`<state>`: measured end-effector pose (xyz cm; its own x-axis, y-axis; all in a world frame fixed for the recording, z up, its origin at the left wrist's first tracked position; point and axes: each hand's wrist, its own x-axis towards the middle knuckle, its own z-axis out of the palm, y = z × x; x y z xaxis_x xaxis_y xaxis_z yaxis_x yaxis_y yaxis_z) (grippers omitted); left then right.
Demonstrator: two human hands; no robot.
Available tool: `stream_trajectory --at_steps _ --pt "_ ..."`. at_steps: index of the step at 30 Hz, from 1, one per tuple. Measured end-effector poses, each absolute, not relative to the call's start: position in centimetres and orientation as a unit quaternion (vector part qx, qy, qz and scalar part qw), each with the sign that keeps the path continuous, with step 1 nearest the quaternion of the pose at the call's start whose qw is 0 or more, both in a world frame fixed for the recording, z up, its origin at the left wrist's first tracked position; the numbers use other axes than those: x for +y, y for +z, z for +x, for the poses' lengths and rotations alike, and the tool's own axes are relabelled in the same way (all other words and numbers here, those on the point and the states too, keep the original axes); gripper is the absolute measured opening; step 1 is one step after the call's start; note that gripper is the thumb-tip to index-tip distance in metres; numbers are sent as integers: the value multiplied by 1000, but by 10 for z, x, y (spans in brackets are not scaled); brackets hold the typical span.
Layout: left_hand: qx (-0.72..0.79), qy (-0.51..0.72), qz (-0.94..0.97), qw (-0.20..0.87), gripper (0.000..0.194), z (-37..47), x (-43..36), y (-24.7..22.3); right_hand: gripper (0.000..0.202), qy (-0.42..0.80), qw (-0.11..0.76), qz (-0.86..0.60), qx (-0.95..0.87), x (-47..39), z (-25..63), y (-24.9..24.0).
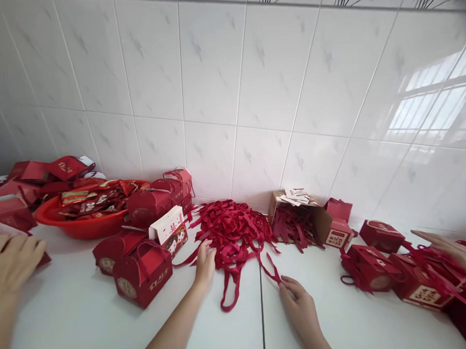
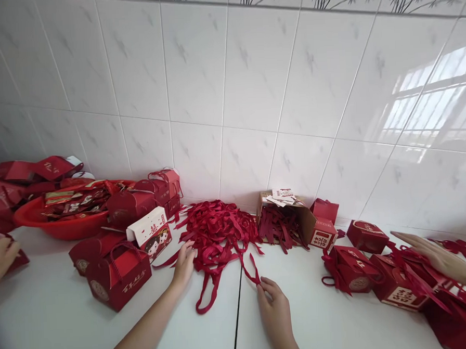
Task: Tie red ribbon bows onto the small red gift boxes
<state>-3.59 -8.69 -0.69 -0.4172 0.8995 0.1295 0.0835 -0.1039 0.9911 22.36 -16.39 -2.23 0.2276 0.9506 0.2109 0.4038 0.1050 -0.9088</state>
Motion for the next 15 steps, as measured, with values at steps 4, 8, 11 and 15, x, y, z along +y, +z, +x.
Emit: stream_trajectory --at_steps 4,8,11,15 --pt "581 609 422 336 28 -34 -91 -4 35 278 493 -609 -555 -168 224 -17" --pt "577 615 418 338 27 -36 -89 -6 35 278 486 -615 -555 -167 225 -20" --pt "576 619 410 342 26 -39 -83 -12 36 266 479 -616 -566 -160 225 -37" --pt "590 613 384 358 35 -43 -83 -25 35 187 494 -618 -582 -155 223 -71"
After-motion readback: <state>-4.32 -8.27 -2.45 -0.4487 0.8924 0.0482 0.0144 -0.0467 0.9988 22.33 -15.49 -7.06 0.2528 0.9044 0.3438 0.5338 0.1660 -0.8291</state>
